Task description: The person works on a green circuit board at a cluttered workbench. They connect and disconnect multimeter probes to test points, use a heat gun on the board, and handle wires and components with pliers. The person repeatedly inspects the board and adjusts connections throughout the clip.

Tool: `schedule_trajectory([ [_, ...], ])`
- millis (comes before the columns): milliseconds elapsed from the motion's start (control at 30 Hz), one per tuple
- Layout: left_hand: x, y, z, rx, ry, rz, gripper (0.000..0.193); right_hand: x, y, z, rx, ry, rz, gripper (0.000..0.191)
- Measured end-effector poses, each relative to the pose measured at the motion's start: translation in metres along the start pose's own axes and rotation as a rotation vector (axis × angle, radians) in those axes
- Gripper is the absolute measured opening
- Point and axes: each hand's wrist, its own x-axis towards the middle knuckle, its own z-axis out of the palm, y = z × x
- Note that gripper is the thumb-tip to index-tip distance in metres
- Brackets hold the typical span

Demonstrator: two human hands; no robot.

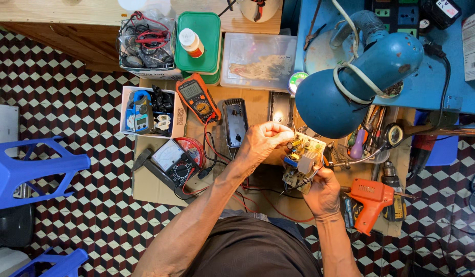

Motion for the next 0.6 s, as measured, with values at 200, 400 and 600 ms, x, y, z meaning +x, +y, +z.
schedule_trajectory([
  [200, 0.003, -0.015, -0.008, -0.046, 0.06, -0.068, 0.024, 0.002, 0.006, -0.02, 0.028, 0.017, -0.014, 0.056],
  [400, 0.001, -0.048, -0.026, 0.294, 0.178, -0.062, 0.023, 0.001, 0.01, -0.04, -0.003, 0.011, -0.047, 0.023],
  [600, -0.002, -0.061, -0.019, 0.701, 0.296, 0.001, 0.017, -0.008, 0.004, -0.008, -0.232, 0.014, -0.078, 0.044],
])
